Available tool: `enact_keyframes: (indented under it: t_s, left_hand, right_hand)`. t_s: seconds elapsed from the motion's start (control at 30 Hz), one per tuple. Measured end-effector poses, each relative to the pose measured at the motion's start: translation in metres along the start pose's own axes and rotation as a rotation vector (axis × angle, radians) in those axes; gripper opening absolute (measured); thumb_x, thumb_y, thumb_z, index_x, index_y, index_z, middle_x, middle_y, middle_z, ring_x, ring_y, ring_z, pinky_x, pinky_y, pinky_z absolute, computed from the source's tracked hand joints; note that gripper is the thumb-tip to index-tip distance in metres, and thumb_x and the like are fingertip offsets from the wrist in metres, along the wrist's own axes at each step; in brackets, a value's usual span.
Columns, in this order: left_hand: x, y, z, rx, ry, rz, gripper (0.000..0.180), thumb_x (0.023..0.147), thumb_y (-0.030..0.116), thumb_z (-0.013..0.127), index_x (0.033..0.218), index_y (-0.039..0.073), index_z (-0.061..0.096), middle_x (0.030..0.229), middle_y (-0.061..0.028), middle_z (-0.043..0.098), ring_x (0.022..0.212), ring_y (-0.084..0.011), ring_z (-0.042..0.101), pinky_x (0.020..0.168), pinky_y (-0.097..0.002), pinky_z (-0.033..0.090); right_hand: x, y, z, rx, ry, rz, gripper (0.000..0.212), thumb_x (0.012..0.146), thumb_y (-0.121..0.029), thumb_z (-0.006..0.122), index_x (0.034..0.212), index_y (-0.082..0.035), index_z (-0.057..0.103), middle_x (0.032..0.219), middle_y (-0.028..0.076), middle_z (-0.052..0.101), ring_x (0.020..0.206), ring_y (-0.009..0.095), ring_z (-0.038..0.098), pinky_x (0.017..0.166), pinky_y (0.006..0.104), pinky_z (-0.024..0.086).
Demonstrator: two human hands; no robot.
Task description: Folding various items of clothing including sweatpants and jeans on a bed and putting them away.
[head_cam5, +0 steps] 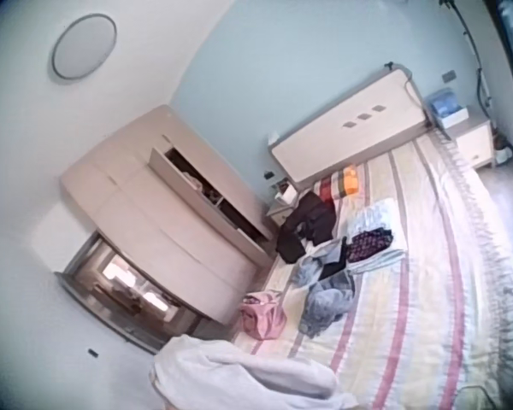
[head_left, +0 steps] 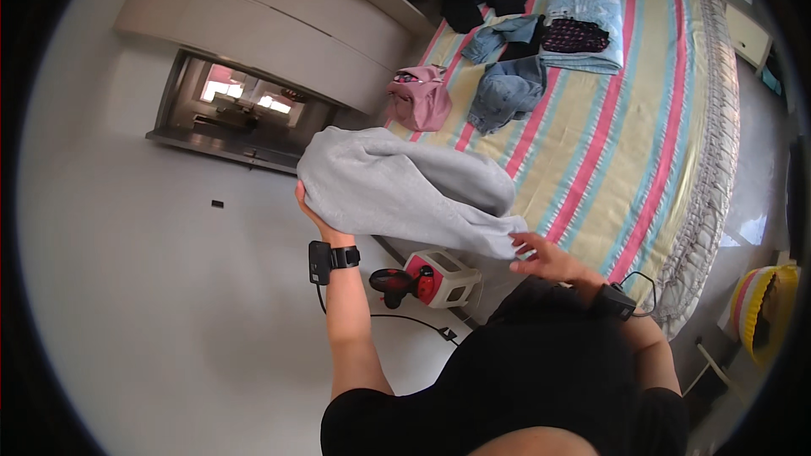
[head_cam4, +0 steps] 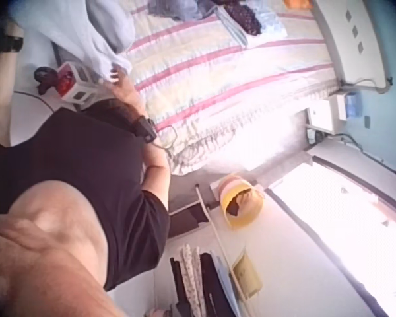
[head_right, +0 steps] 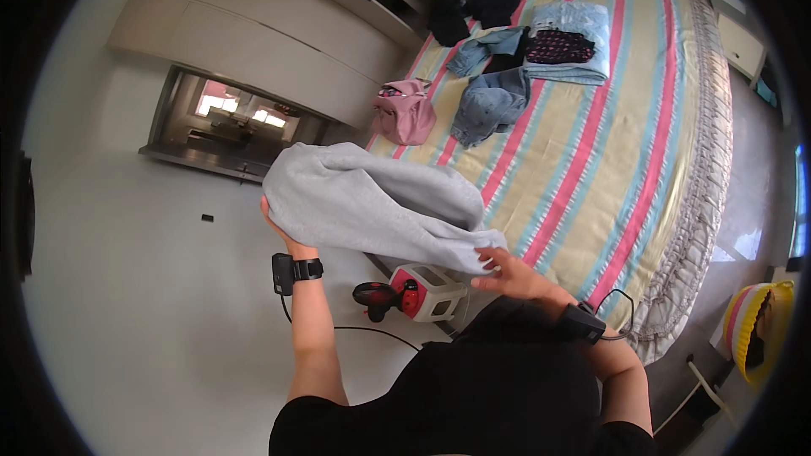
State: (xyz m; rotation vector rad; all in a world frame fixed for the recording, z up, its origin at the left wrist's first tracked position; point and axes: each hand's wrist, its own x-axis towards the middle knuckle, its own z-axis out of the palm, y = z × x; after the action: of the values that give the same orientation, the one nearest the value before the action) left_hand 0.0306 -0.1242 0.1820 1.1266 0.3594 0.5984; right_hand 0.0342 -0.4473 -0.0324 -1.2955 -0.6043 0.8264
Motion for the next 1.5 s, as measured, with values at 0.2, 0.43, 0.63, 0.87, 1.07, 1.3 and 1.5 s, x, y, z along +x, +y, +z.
enact_keyframes:
  t_s: [0.2,0.43,0.63,0.87,1.07,1.3,1.5]
  left_hand:
    - [-0.023,0.033,-0.015,-0.121,-0.202,0.024,0.068,0.078,0.050,0.047,0.128,0.006,0.034,0.130,-0.0128,0.038,0.117,-0.0307,0.038,0.095,-0.0432,0.035]
    - [-0.059,0.077,0.001,-0.177,-0.275,0.002,0.078,0.061,0.037,0.056,0.127,0.002,0.034,0.126,-0.0165,0.041,0.113,-0.0323,0.043,0.091,-0.0433,0.041]
    - [-0.088,0.100,-0.003,-0.068,-0.290,-0.051,0.078,0.054,0.030,0.056,0.123,-0.002,0.036,0.118,-0.0189,0.046,0.104,-0.0325,0.049,0.088,-0.0412,0.043]
    - [-0.095,0.125,-0.017,0.589,-0.002,0.147,0.065,0.059,0.014,0.059,0.119,-0.003,0.040,0.111,-0.0169,0.050,0.098,-0.0288,0.051,0.086,-0.0379,0.043]
    - [-0.084,0.129,-0.057,0.188,0.090,0.221,0.056,0.070,0.011,0.061,0.119,-0.004,0.041,0.112,-0.0168,0.050,0.105,-0.0287,0.048,0.090,-0.0390,0.039]
    - [-0.078,0.127,-0.057,0.126,0.051,0.174,0.053,0.072,0.009,0.059,0.119,-0.004,0.040,0.114,-0.0163,0.049,0.106,-0.0293,0.048,0.090,-0.0396,0.040]
    - [-0.069,0.126,-0.056,0.211,0.009,0.195,0.053,0.069,0.002,0.058,0.119,-0.004,0.041,0.113,-0.0159,0.050,0.103,-0.0287,0.050,0.089,-0.0390,0.041]
  right_hand:
    - [0.052,-0.010,-0.023,-0.057,0.202,-0.099,0.091,0.071,-0.044,0.068,0.133,0.000,0.019,0.126,0.023,0.033,0.119,0.031,0.035,0.095,0.0399,0.033]
    - [0.137,-0.015,0.019,0.405,-0.230,0.188,0.087,0.077,-0.061,0.048,0.134,-0.001,0.022,0.135,0.019,0.029,0.124,0.027,0.030,0.101,0.0346,0.025]
    - [0.162,-0.070,0.069,0.956,-0.663,0.150,0.084,0.080,-0.064,0.038,0.126,0.006,0.033,0.129,0.013,0.041,0.116,0.022,0.043,0.095,0.0338,0.035]
    - [0.197,-0.141,0.043,0.823,-0.284,0.155,0.049,0.078,-0.036,0.058,0.112,-0.001,0.052,0.105,0.012,0.059,0.090,0.025,0.059,0.083,0.0362,0.045]
    - [0.206,-0.227,-0.003,0.644,-0.138,0.081,0.039,0.074,-0.023,0.065,0.106,-0.004,0.055,0.097,0.010,0.060,0.086,0.021,0.059,0.082,0.0322,0.045]
    - [0.216,-0.231,-0.013,0.579,-0.067,-0.114,0.030,0.078,-0.010,0.060,0.107,-0.005,0.053,0.102,0.009,0.057,0.095,0.021,0.054,0.086,0.0347,0.043]
    - [0.225,-0.236,-0.028,0.538,-0.053,-0.236,0.024,0.077,-0.006,0.058,0.101,-0.004,0.057,0.099,0.009,0.059,0.091,0.021,0.056,0.083,0.0345,0.045]
